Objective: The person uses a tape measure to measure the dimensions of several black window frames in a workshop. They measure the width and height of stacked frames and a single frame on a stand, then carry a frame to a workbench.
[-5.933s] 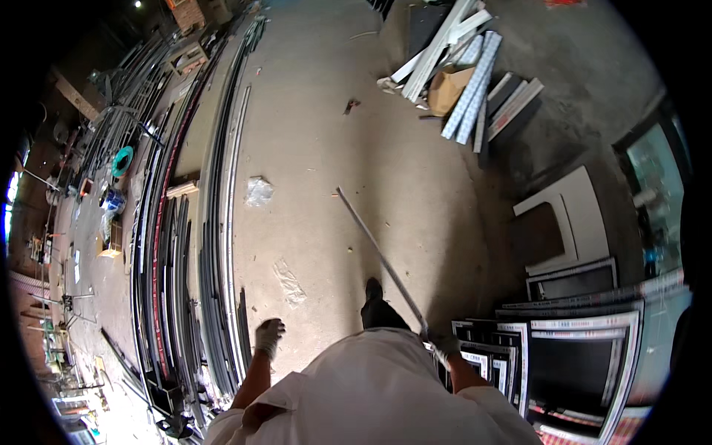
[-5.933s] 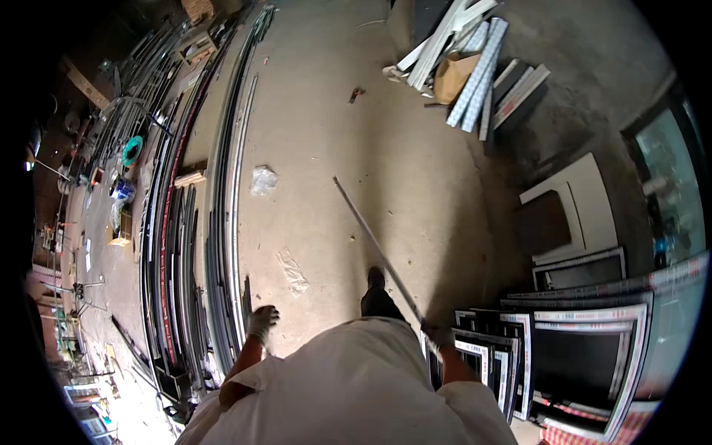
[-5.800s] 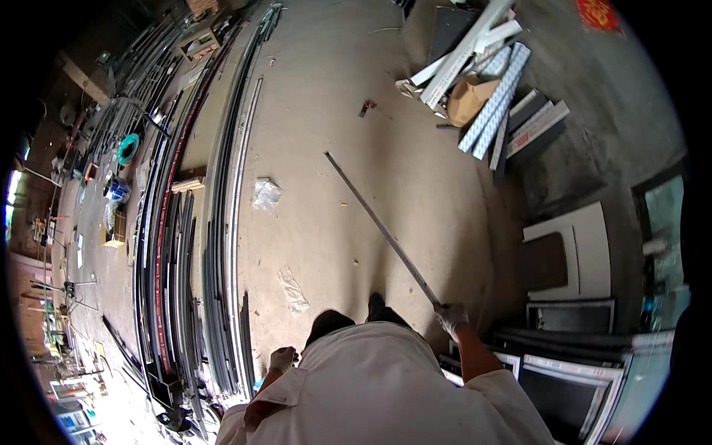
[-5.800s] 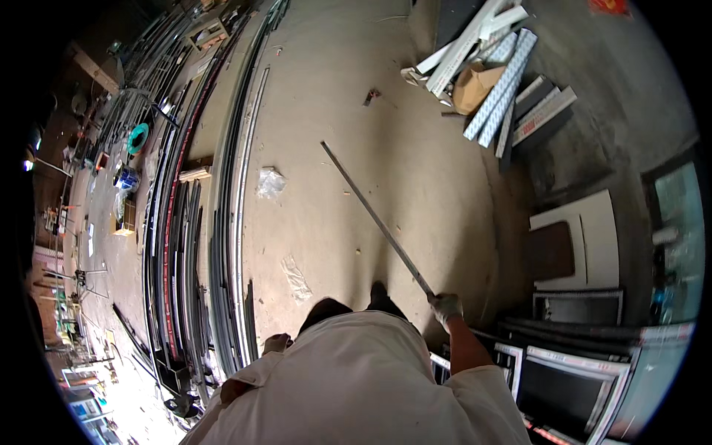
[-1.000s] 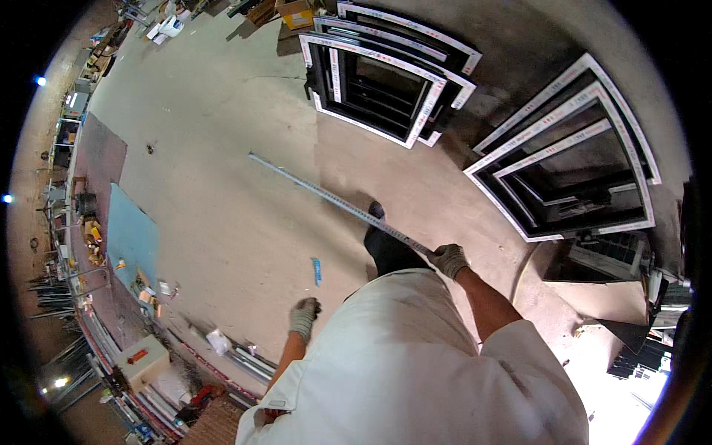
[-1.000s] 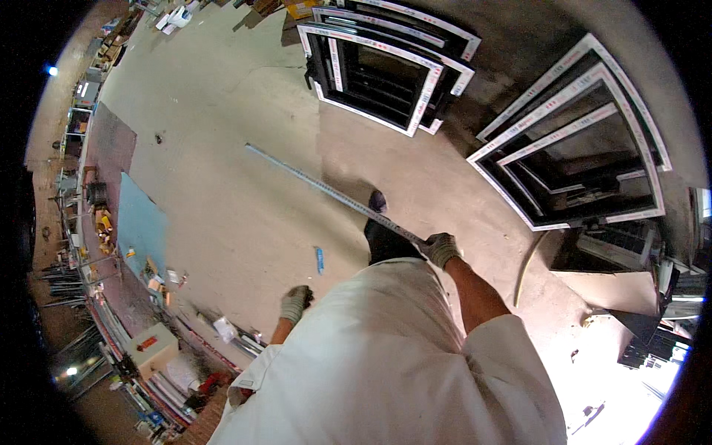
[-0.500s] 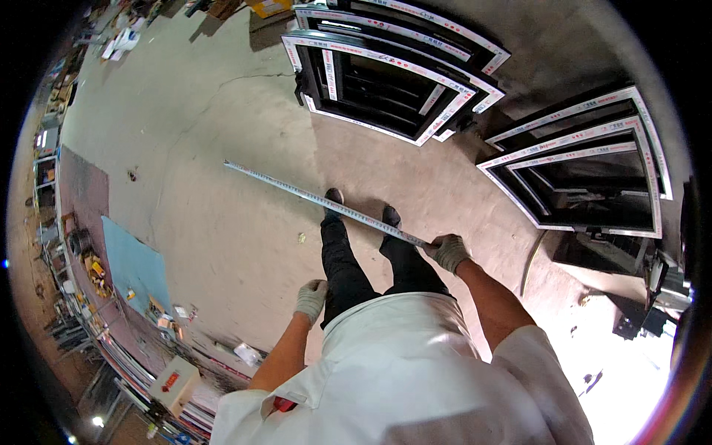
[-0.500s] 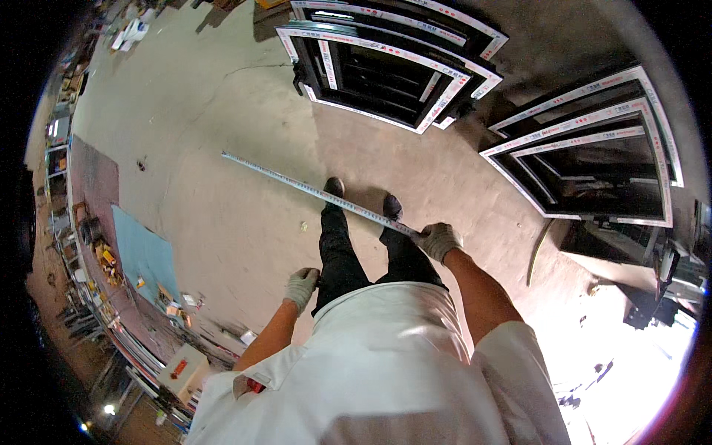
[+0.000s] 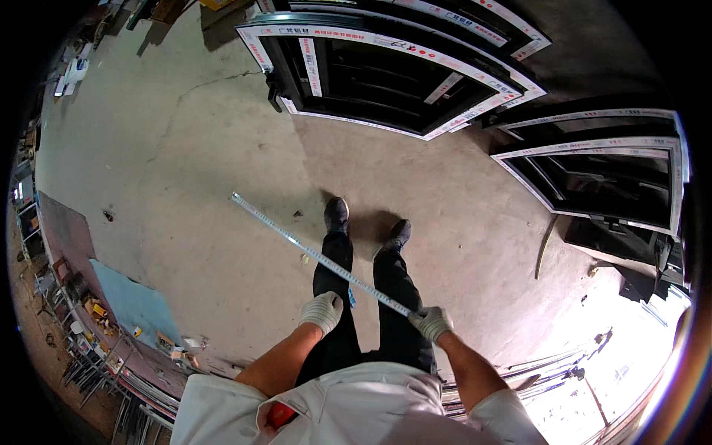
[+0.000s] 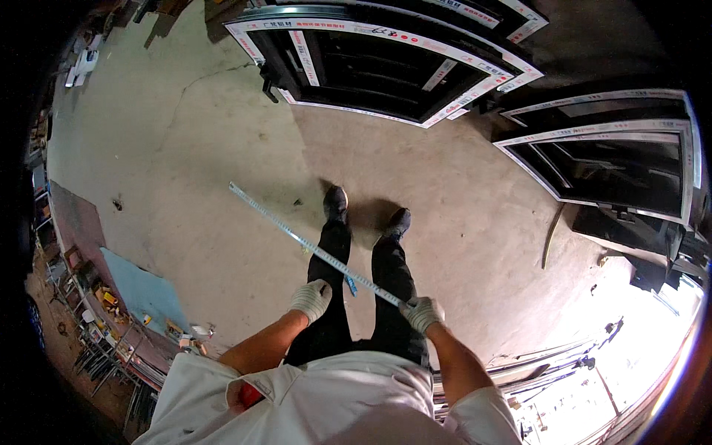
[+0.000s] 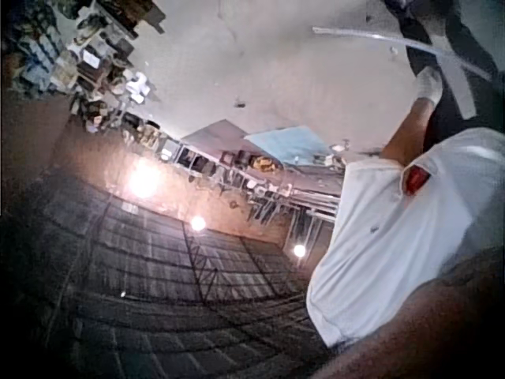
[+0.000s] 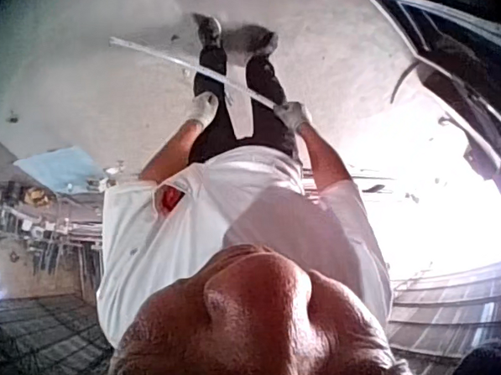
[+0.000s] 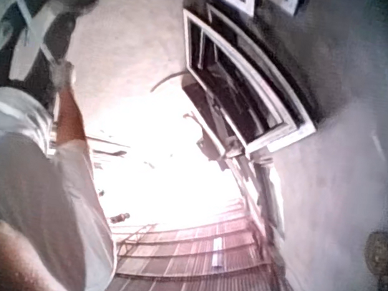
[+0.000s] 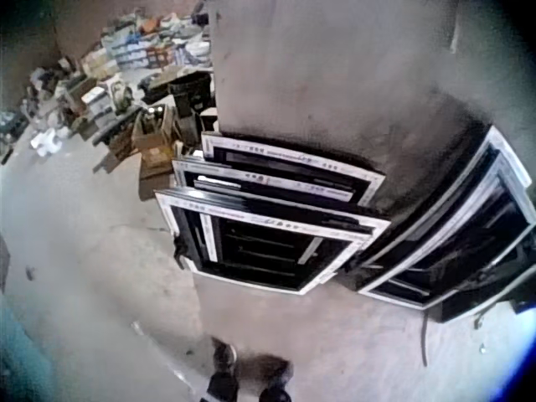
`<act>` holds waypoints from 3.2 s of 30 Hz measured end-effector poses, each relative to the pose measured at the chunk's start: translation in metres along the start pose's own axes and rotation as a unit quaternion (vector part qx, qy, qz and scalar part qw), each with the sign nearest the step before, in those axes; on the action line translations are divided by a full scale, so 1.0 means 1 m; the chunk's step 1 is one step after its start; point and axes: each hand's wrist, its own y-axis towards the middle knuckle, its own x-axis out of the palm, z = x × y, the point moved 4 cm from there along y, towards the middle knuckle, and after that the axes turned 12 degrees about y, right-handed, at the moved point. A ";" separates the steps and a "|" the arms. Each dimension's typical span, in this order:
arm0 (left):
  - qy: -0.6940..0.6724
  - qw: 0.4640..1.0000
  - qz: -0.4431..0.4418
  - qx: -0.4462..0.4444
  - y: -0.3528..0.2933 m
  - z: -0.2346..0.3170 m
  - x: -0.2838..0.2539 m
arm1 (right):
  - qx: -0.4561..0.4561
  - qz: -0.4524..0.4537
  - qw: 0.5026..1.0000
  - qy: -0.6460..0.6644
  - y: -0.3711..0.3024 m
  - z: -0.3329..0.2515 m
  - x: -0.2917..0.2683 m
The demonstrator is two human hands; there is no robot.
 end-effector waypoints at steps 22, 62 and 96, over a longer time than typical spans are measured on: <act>0.057 0.994 0.080 0.044 0.042 0.030 0.027 | -0.037 -0.024 0.995 0.085 0.044 0.035 0.022; 0.120 0.990 0.061 0.050 0.056 0.038 0.025 | -0.086 -0.002 0.994 0.071 0.047 0.040 0.011; 0.221 0.972 0.000 0.074 0.063 0.057 0.005 | -0.091 0.018 0.982 0.166 0.036 0.058 0.033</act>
